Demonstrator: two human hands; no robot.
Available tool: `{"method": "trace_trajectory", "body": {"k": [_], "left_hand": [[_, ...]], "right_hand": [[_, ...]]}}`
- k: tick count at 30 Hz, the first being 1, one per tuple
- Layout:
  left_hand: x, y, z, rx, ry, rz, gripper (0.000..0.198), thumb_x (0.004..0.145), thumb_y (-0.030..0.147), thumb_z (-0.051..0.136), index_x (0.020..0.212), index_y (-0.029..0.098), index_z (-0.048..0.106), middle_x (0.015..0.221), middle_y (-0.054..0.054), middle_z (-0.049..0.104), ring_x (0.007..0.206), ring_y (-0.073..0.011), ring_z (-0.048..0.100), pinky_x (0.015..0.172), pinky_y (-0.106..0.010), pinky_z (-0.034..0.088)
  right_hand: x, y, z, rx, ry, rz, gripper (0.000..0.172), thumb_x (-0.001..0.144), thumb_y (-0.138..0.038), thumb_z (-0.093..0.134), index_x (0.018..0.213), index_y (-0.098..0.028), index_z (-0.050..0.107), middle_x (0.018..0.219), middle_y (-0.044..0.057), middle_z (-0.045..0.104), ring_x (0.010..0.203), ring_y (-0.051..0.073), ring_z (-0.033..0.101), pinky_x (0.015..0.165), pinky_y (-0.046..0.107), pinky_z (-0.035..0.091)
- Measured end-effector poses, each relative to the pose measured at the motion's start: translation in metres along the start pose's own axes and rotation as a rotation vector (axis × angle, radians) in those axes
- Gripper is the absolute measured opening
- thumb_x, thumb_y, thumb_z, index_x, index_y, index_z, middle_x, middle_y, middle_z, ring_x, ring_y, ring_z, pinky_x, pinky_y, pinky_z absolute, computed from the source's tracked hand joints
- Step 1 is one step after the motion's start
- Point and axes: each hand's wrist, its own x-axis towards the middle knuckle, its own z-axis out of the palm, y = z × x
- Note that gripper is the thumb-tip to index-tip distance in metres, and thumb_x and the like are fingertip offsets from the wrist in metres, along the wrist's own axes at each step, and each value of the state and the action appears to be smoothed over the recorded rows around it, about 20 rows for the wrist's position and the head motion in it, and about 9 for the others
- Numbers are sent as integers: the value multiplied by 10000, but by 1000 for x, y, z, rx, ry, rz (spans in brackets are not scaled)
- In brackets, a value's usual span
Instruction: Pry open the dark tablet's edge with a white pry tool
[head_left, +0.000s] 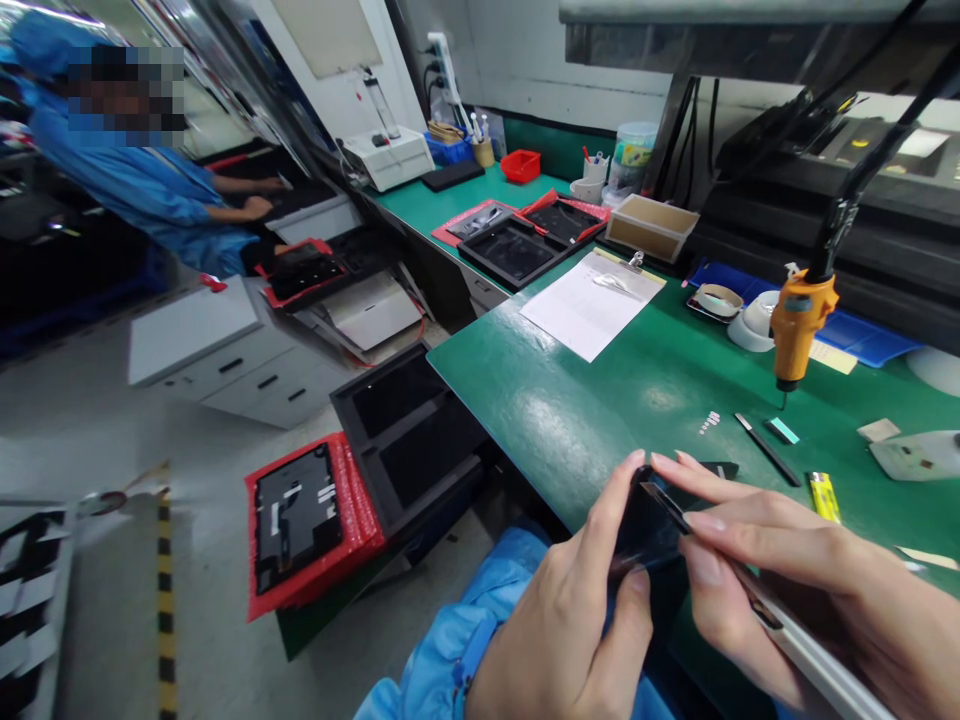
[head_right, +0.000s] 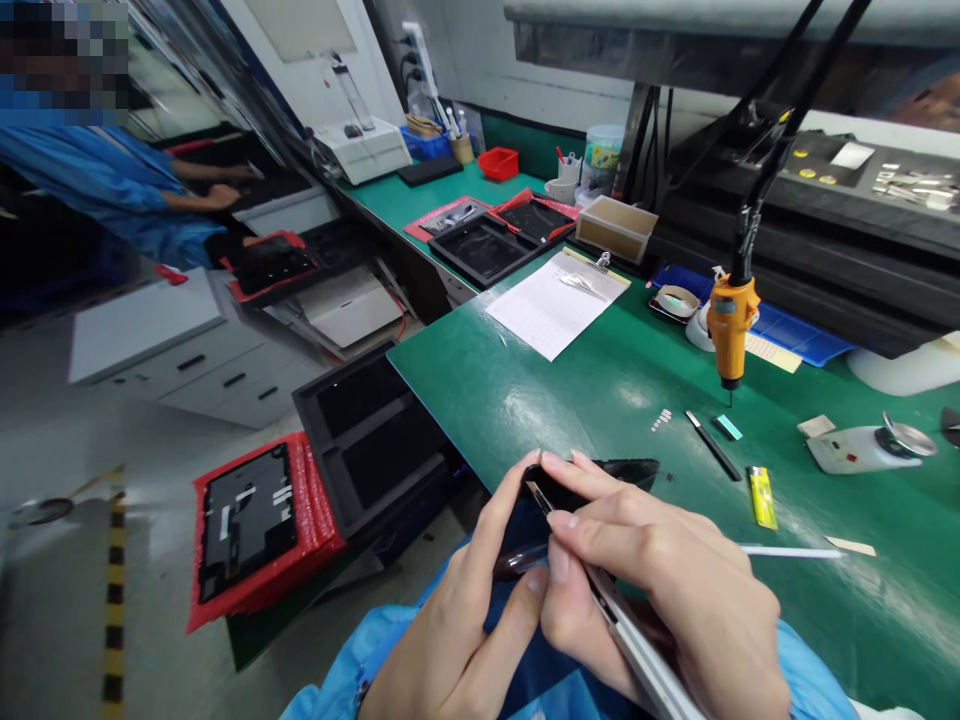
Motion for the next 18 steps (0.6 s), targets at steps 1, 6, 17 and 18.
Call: {"method": "trace_trajectory", "body": {"k": [1,6,17,18], "left_hand": [[0,0,0,-1,4,-5,749,1135,195,592,1847,342,412,1858,9,458,1652,-277,595,1330,-366,568],[-1,1,1,-7,18,-19,758,1128,198,593,1850,330,402,1842,0,480,1630,-280,624,1317,-386,582],[-1,-4,0,-19,-9,-19,765,1137,194,599,1846,404,402,1881,42,422,1670,-266,574,1338,-337,553],[-1,-4,0,-19,-10,-28,767,1134,194,602,1845,404,405,1880,44,421,1669,-266,575,1335,-336,556]], "right_hand": [[-1,1,0,-1,3,2,161,1109,-108,631,1139,-247,706,975,2,861,1145,230,843,1116,188,635],[-3,3,3,17,18,8,137,1131,-138,646,1153,-256,712,1027,6,877,1165,222,837,1126,186,621],[-1,4,1,37,16,2,106,1137,-151,659,1136,-243,712,1001,-2,879,1162,229,825,1114,173,608],[0,4,1,38,16,2,109,1131,-150,663,1132,-246,714,1003,-2,881,1157,237,825,1103,178,617]]}}
